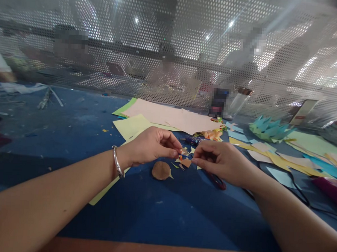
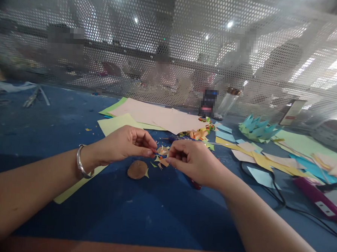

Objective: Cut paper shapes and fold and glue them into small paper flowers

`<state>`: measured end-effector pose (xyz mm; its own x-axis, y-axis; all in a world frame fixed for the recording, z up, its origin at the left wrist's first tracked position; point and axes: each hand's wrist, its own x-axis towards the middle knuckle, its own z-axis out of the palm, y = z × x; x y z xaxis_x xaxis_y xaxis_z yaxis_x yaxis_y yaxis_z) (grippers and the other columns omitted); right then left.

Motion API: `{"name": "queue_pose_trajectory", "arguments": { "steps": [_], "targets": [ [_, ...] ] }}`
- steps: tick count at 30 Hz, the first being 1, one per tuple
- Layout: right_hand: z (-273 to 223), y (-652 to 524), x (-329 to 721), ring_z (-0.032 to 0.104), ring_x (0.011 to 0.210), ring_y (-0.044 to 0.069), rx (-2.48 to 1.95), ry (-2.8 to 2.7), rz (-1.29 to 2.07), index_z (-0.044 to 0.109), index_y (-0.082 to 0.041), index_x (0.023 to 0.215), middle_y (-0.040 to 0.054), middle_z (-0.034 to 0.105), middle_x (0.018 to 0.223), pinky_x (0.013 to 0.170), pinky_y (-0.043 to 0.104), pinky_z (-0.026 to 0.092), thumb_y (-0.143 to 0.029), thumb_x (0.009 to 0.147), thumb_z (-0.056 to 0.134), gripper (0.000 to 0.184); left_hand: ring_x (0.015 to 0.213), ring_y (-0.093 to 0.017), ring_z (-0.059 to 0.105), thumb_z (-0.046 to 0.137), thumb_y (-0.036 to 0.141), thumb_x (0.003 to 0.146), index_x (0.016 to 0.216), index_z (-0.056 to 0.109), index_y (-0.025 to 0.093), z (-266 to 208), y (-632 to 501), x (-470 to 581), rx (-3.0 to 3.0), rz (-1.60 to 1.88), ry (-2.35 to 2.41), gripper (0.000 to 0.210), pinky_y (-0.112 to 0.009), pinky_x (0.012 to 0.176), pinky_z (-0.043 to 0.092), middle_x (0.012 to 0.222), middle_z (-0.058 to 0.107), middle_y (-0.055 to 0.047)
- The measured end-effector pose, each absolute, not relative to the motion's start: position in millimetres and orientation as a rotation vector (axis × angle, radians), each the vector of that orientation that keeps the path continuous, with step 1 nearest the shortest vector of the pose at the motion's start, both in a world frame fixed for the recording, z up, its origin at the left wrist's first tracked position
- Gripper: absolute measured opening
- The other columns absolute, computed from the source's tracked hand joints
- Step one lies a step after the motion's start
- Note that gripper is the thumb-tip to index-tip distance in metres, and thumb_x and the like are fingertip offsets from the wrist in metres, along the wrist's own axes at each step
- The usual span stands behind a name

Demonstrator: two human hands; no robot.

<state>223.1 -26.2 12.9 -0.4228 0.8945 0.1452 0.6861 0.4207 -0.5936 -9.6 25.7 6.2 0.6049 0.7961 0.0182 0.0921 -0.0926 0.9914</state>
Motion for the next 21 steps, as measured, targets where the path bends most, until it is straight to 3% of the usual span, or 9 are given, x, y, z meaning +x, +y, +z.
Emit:
{"name": "queue_pose_trajectory", "arguments": {
  "steps": [11,21],
  "targets": [
    [11.4,-23.8,223.9,0.051,0.056,0.01,-1.335,-2.241,0.619,0.061,-0.02,0.08,-0.0024,0.056,0.065,0.052,0.023,0.039,-0.034,0.09,0.064,0.017,0.083,-0.015,0.071,0.079,0.009,0.073,0.09,0.07,0.009,5.4,27.7,-10.3,1.578,0.711,0.725,0.019,-0.032,0.084,0.056,0.089,0.074,-0.009],
    [8.2,-21.3,226.1,0.05,0.059,0.01,-1.325,-2.261,0.527,0.061,-0.02,0.08,-0.0028,0.055,0.067,0.054,0.024,0.038,-0.032,0.091,0.062,0.016,0.097,-0.02,0.069,0.074,0.005,0.075,0.111,0.063,0.012,3.4,29.9,-14.0,1.523,0.727,0.721,0.038,-0.034,0.084,0.055,0.102,0.072,-0.012]
  ]
}}
